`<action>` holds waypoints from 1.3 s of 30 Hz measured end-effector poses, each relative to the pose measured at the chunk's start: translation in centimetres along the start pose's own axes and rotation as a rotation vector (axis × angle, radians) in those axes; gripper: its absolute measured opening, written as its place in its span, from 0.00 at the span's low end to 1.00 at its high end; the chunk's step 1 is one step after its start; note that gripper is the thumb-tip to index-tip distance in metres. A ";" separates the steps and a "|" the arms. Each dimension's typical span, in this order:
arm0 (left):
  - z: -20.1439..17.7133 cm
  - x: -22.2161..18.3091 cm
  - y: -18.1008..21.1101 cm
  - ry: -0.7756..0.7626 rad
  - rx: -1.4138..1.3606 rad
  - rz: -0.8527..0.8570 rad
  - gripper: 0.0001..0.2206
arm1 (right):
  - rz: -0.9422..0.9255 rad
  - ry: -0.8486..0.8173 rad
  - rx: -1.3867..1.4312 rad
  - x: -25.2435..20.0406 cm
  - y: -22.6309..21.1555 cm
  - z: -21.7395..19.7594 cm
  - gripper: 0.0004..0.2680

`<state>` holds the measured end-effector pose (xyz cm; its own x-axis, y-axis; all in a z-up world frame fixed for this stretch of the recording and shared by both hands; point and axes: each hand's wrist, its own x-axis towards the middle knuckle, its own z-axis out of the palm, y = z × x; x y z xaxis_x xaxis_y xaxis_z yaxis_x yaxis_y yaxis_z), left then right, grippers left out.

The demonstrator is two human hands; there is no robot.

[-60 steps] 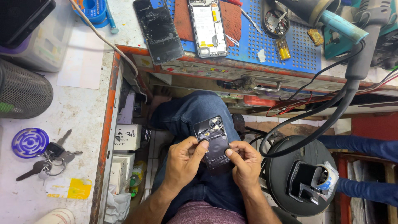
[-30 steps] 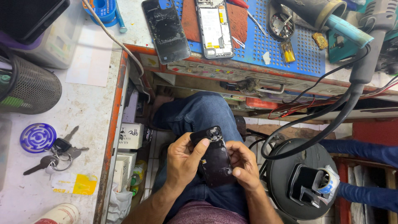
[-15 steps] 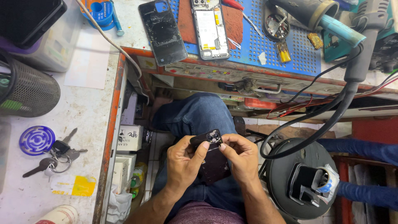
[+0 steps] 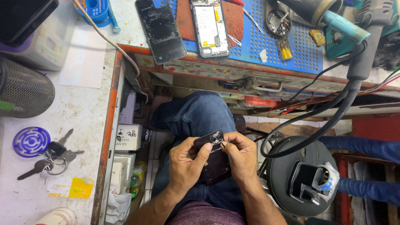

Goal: The person removes a battery from a disassembled smartphone, then assembles a different smartphone by attaching the back cover and connecting the battery. The person tests the device by unlocking the screen and connecting a charging cable.

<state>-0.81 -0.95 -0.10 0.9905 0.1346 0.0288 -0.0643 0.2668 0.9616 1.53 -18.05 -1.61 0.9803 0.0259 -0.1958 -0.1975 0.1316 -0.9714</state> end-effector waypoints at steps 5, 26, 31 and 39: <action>0.0 -0.1 -0.4 -0.010 -0.002 0.020 0.06 | -0.017 -0.004 -0.003 -0.2 -0.1 0.1 0.05; -0.5 0.2 0.8 -0.148 -0.074 -0.179 0.12 | 0.093 -0.010 0.278 0.5 -0.5 -0.4 0.07; -0.6 0.5 0.7 -0.153 -0.171 -0.240 0.11 | 0.133 -0.172 0.412 0.8 -1.3 -0.8 0.12; -0.8 2.1 1.5 -0.073 -0.208 -0.200 0.12 | 0.237 -0.295 0.403 1.6 -2.0 -1.3 0.15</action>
<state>1.10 0.51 1.22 0.9916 -0.0076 -0.1291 0.1174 0.4717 0.8739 3.44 -19.56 -0.13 0.8789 0.3703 -0.3008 -0.4541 0.4557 -0.7656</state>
